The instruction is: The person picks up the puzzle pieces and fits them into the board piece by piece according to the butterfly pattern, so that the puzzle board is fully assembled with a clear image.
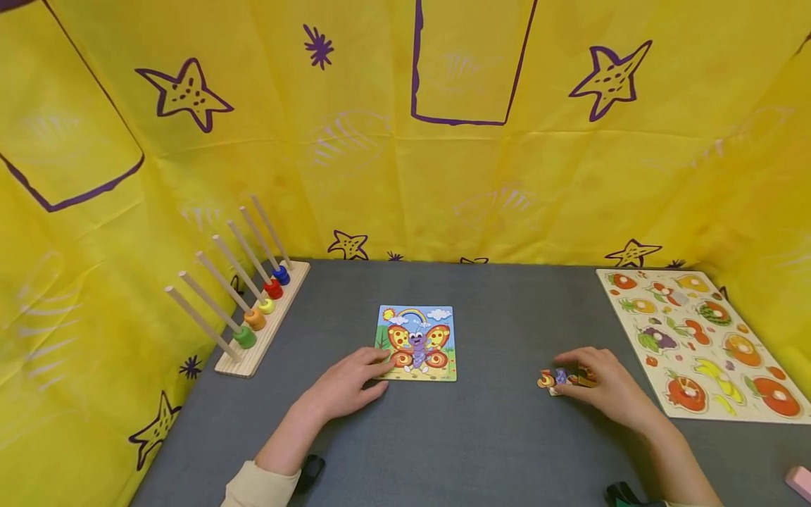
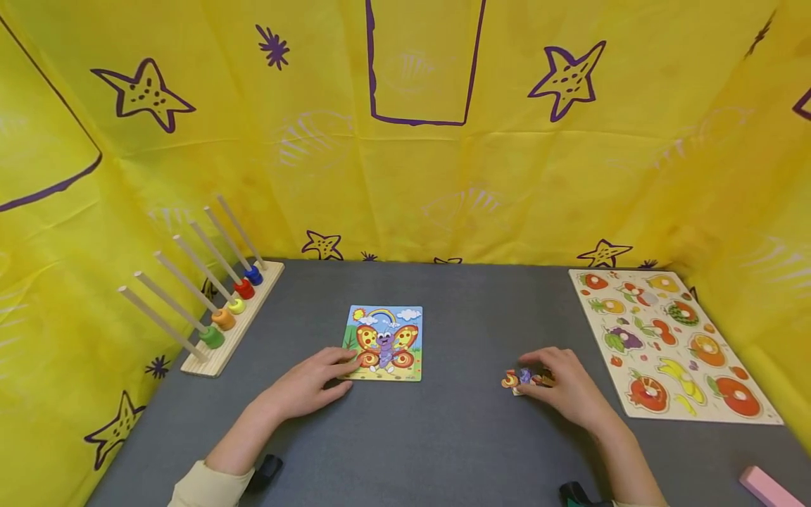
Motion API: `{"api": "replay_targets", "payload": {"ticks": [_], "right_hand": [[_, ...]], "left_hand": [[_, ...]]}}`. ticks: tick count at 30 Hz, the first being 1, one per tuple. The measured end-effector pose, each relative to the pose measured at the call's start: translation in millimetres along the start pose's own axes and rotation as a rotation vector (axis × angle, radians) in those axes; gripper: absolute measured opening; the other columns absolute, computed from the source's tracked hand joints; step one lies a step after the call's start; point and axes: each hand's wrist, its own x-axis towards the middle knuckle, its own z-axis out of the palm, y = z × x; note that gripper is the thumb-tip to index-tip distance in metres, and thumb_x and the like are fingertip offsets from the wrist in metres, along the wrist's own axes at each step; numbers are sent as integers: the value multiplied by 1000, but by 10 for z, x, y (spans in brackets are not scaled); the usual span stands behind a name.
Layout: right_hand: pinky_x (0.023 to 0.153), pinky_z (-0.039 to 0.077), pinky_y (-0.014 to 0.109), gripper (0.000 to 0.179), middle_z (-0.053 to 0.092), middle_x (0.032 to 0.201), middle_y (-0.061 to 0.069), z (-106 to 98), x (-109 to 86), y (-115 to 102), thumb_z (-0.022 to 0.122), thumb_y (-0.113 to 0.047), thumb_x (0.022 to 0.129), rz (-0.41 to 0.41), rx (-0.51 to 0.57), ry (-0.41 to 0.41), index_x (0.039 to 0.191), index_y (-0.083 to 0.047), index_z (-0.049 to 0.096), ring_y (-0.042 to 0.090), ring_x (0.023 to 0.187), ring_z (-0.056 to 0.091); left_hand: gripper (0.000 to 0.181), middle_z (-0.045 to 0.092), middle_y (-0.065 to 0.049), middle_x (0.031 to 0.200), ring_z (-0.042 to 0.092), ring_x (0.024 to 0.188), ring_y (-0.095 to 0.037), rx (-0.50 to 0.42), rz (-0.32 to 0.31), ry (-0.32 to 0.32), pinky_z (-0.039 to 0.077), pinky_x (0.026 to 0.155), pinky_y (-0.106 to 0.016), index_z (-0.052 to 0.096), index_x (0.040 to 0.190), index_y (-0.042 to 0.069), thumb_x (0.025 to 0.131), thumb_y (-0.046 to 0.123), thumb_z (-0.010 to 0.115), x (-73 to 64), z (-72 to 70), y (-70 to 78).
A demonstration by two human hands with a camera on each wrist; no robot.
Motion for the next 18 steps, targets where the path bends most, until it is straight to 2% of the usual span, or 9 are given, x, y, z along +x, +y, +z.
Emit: {"api": "replay_targets", "payload": {"ticks": [5,10,14,18], "right_hand": [[78,27,30,39,62,107,2,-33,-70,146,86,-26,74,10,12,-25,107,-15,69,16,96,39],[78,25,28,34,60,104,-2,28,-62,190,86,-21,74,-24,76,-21,102,-18,67,11,96,35],[75,30,24,38,58,93,-5,76,-9,154,88,-20,71,-45,85,-17,100,-16,63,11,88,41],[62,36,21,34,55,78,-10,161,70,71,85,-18,75,-21,117,-22,99,-17,61,6,72,47]], "left_hand": [[41,52,-14,137,48,126,-28,-31,-23,-16,43,100,-45,60,134,5,96,20,63,-15,-4,11],[41,50,-14,140,47,127,-28,-38,-8,-12,43,101,-44,60,134,5,96,20,62,-6,-3,4],[40,49,-13,141,47,127,-28,-48,8,-12,42,102,-44,60,133,3,96,19,62,-3,-11,-4],[40,50,-13,142,48,128,-28,-58,10,-17,41,103,-44,60,133,2,96,17,62,1,-8,-9]]}}
